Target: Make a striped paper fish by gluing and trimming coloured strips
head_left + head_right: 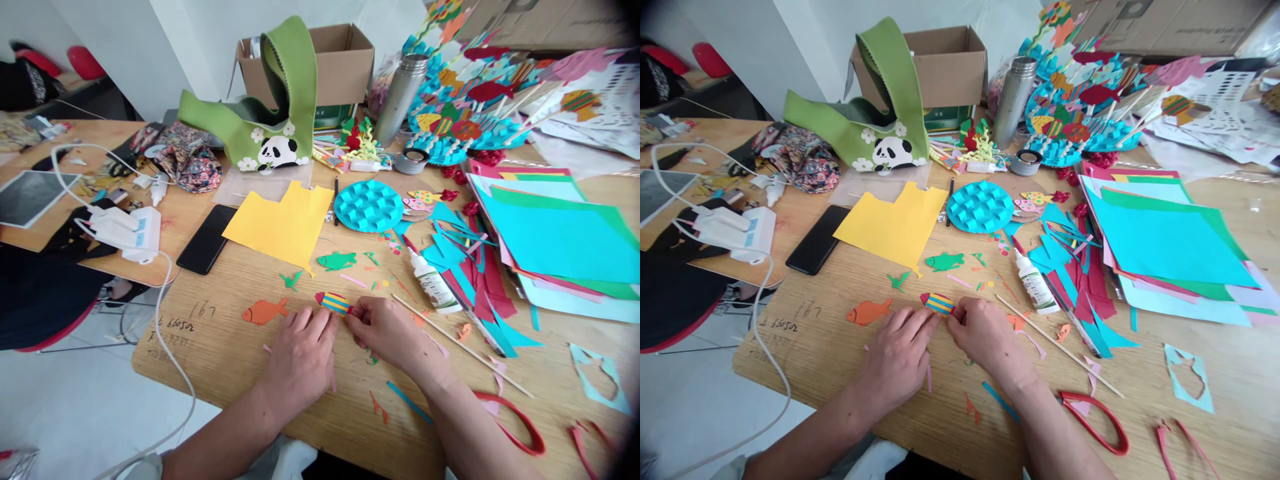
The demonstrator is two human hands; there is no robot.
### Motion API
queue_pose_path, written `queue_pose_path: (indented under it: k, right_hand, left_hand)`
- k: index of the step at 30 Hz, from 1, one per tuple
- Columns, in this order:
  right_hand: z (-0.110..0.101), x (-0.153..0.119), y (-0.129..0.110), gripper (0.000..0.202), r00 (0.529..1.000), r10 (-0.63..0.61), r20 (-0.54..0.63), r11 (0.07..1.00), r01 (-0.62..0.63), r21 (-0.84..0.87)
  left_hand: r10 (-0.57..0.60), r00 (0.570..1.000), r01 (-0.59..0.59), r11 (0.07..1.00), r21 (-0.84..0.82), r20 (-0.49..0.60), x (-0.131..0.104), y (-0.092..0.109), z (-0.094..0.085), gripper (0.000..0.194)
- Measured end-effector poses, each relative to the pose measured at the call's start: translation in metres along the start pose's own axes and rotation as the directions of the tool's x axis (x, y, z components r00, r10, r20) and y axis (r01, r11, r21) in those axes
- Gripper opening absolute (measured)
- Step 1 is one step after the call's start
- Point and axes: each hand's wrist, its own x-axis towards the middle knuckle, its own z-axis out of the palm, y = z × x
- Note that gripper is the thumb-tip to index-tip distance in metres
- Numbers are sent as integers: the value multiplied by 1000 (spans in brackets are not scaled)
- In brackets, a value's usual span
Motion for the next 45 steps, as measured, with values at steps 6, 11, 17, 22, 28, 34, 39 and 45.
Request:
queue_pose_path:
  k: [6,11,17,22,28,34,39,45]
  right_hand:
    - [1,0,2,18,1000,-5,-11,1000,5,-18]
    - [1,0,1,18,1000,-13,-10,999,13,-32]
    - [0,0,2,16,1000,-26,-5,999,26,-33]
    - [-1,0,7,21,998,-51,-42,999,51,0]
    - [4,4,9,22,995,-53,-83,997,48,-60]
    - [7,5,9,20,991,-63,-119,995,53,-90]
    - [5,5,7,18,995,-56,-87,998,55,-4]
    - [-8,5,14,20,980,-97,-172,994,104,31]
  left_hand:
    - [-7,1000,7,1000,1,19,0,1,-2,49]
    - [-11,1000,11,1000,12,28,1,1,-3,49]
    - [-11,999,10,1000,28,34,3,2,-3,46]
    - [-35,998,34,999,24,56,3,4,-5,44]
    - [-45,999,45,998,-51,13,4,2,-2,44]
    - [-104,984,60,957,-283,-144,3,-6,3,53]
    - [-198,924,32,893,-450,-328,6,-14,7,49]
    - [-272,877,64,884,-463,-397,11,-21,-1,37]
